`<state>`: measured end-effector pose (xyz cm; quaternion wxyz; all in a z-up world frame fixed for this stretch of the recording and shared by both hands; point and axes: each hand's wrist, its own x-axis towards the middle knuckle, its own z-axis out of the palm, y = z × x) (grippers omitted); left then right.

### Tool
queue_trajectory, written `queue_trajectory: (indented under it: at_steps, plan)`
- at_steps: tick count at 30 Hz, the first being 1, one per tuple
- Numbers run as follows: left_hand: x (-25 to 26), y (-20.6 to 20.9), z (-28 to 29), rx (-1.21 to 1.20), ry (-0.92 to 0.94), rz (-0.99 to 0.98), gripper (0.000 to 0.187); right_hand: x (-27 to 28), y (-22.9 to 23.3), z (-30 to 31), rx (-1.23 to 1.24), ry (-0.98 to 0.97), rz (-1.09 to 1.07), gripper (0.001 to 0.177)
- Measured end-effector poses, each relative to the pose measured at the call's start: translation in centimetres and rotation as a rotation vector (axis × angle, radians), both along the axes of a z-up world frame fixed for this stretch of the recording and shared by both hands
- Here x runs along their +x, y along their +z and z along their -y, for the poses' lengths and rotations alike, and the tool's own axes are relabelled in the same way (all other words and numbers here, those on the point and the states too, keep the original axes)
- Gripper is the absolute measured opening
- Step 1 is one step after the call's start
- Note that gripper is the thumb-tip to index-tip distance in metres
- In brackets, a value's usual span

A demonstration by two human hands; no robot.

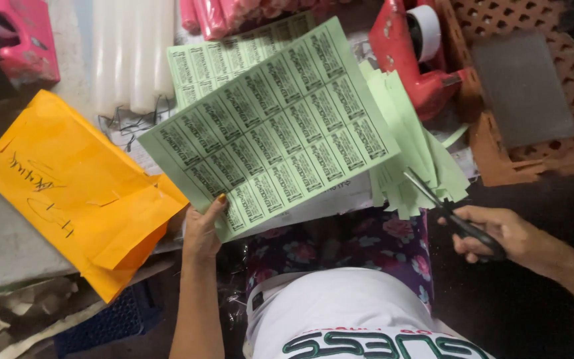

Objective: Cutting sheets of printed green labels into strips using scissors on a workspace.

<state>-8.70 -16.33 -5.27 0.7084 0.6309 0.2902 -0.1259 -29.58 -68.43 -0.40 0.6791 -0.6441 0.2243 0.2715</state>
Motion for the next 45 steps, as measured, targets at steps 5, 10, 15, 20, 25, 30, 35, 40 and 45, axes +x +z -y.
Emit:
queue_trajectory:
  at_steps: [5, 10, 15, 20, 25, 30, 35, 40, 45]
  plan:
    - [0.6, -0.1, 0.7, -0.160, 0.019, -0.021, 0.124, 2.6, 0.4, -2.7, 0.113, 0.022, 0.184, 0.060]
    - [0.4, -1.6, 0.5, -0.259, 0.031, 0.009, 0.144, 4.8, 0.5, -3.9, 0.086, -0.030, 0.280, 0.068]
    - [0.3, -1.1, 1.2, -0.306, 0.007, 0.053, 0.141, 5.8, 0.8, -4.2, -0.073, 0.042, 0.354, 0.099]
    - [0.3, 0.5, 2.3, -0.238, -0.034, 0.026, 0.104, 5.8, 0.5, -4.3, -0.084, -0.004, 0.269, 0.061]
    - [0.5, -0.6, 1.7, -0.226, -0.020, 0.031, 0.135, 5.9, 1.0, -4.2, -0.070, -0.012, 0.268, 0.064]
    - [0.6, -0.9, 1.1, -0.217, 0.006, -0.031, 0.142, 6.0, 0.9, -4.2, -0.082, -0.008, 0.267, 0.054]
    - [0.4, -0.3, 1.6, -0.227, -0.018, 0.035, 0.112, 5.9, 0.7, -4.3, -0.077, -0.019, 0.239, 0.058]
    - [0.1, 0.5, 2.0, -0.220, -0.056, 0.074, 0.060, 5.6, 0.1, -4.3, -0.069, -0.027, 0.250, 0.060]
    - [0.1, -1.1, 0.8, -0.269, -0.023, 0.093, 0.082, 4.7, -2.9, -4.1, 0.156, -0.103, 0.314, 0.064]
